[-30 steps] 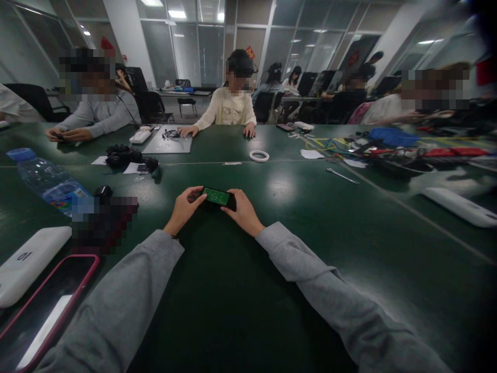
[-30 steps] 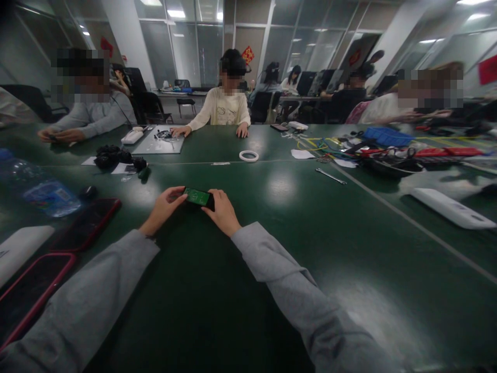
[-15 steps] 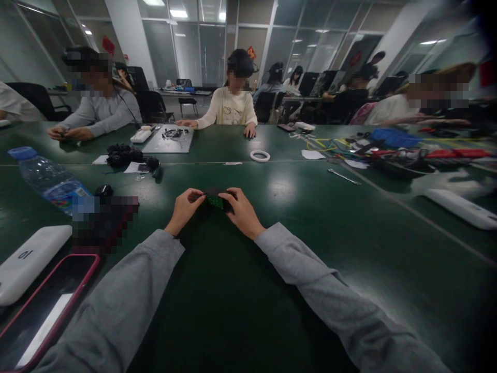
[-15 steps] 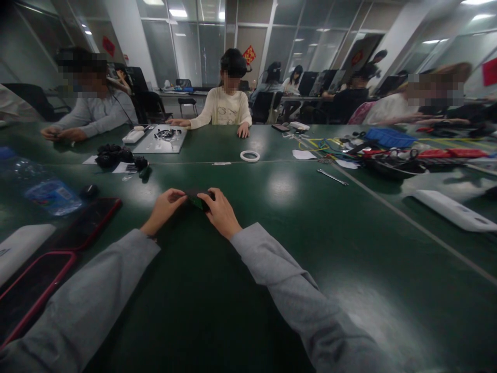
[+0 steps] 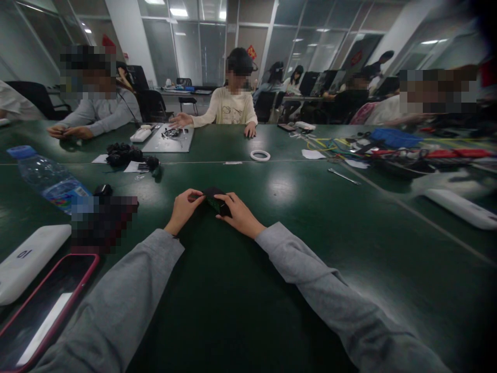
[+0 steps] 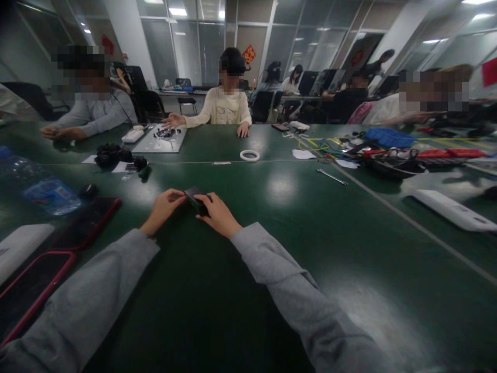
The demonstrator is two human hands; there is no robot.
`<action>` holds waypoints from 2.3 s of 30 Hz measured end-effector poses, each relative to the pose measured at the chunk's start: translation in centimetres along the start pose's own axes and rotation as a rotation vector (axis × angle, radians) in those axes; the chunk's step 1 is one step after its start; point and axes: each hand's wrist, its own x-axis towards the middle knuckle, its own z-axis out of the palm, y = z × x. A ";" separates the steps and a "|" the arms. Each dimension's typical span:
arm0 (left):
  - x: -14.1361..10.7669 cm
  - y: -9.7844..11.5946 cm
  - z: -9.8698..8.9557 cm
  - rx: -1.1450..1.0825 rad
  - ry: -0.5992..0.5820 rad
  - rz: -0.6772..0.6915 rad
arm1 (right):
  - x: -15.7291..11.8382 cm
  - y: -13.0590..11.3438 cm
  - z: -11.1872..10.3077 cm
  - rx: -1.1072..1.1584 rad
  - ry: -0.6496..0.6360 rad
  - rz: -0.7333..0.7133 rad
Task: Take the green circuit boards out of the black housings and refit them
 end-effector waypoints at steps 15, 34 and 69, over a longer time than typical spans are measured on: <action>0.2 -0.6 0.1 -0.044 0.007 0.000 | 0.0 -0.2 0.0 0.066 -0.068 -0.014; 0.3 -1.5 0.2 0.016 0.077 0.004 | 0.0 1.0 0.6 0.251 0.049 0.145; -1.1 1.6 0.0 0.167 0.013 0.443 | 0.2 3.2 0.7 0.318 0.465 0.481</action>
